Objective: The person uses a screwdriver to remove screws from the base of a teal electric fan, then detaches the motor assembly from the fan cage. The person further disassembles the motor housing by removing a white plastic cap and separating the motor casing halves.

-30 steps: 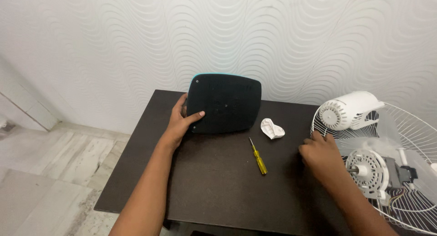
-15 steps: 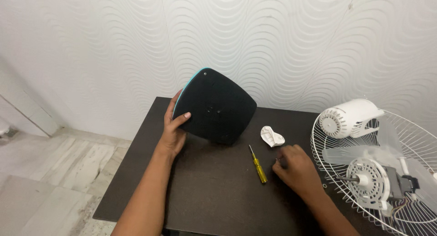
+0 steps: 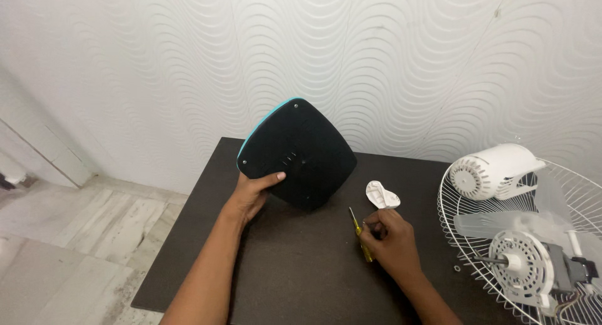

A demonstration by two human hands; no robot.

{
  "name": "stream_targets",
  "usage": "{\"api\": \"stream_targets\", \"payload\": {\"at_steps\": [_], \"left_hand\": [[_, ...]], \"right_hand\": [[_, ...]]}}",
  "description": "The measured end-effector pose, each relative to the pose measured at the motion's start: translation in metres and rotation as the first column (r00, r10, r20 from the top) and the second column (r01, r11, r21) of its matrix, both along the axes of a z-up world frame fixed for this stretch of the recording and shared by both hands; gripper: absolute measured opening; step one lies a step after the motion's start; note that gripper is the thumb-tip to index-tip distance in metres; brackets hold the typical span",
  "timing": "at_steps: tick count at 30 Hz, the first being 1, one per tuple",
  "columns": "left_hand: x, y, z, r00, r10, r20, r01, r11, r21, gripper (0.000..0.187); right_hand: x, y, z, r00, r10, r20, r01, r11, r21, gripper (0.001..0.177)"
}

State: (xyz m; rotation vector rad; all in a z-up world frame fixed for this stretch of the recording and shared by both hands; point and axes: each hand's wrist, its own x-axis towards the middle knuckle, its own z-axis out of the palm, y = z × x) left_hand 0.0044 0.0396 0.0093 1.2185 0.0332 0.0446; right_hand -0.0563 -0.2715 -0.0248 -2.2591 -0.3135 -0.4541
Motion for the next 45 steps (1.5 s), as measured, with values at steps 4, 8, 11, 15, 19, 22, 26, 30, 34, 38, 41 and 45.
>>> {"api": "stream_targets", "payload": {"at_steps": [4,8,11,15,19,22,26,30,34,38,41,45], "left_hand": [[0.003,-0.006,-0.008,0.993,-0.111,-0.028,0.112,0.994,0.019,0.096],[0.006,-0.014,-0.014,0.991,-0.092,-0.096,0.092,0.996,-0.001,0.099],[0.006,-0.018,-0.016,0.992,-0.019,-0.127,0.030,0.996,0.087,0.104],[0.003,-0.026,-0.018,0.993,0.045,0.105,-0.055,0.994,0.092,0.110],[-0.001,-0.038,-0.017,0.996,0.088,0.007,-0.088,0.996,0.002,0.112],[-0.003,-0.047,-0.019,0.995,0.104,-0.005,-0.104,0.994,-0.044,0.109],[-0.006,-0.055,-0.023,0.997,0.068,0.046,-0.070,0.997,0.038,0.104],[-0.010,-0.063,-0.027,0.991,-0.007,0.131,-0.007,0.995,0.100,0.085],[-0.012,-0.070,-0.029,0.993,-0.043,0.114,0.024,0.987,0.160,0.076],[-0.013,-0.072,-0.029,0.985,-0.057,0.163,0.028,0.985,0.173,0.071],[-0.013,-0.073,-0.030,0.981,-0.062,0.185,0.028,0.983,0.180,0.070],[-0.012,-0.073,-0.032,0.985,-0.063,0.160,0.032,0.982,0.187,0.070]], "right_hand": [[0.002,-0.004,-0.005,1.000,-0.003,-0.001,0.003,0.998,0.060,0.011],[0.003,-0.003,-0.004,1.000,-0.008,-0.018,0.009,0.997,0.078,0.009],[0.000,-0.003,-0.002,0.998,-0.019,-0.054,0.022,0.998,0.057,0.010],[-0.006,-0.001,0.001,0.999,-0.006,-0.047,0.009,0.998,0.061,0.017],[-0.009,-0.001,0.004,0.987,0.118,0.109,-0.130,0.985,0.110,0.016],[-0.009,-0.003,0.004,0.976,0.156,0.152,-0.176,0.976,0.131,0.018],[-0.005,-0.002,0.001,0.988,0.119,0.097,-0.131,0.983,0.129,0.019],[-0.003,-0.005,-0.002,0.997,0.074,0.026,-0.078,0.976,0.203,0.018],[-0.001,-0.008,-0.003,0.989,0.080,-0.125,-0.035,0.943,0.330,0.022],[0.002,-0.008,-0.005,0.977,0.110,-0.180,-0.027,0.912,0.410,0.019],[0.004,-0.008,-0.003,0.964,0.057,-0.258,0.048,0.922,0.384,0.017],[0.005,-0.009,0.000,0.968,0.058,-0.245,0.046,0.916,0.399,0.015]]}}
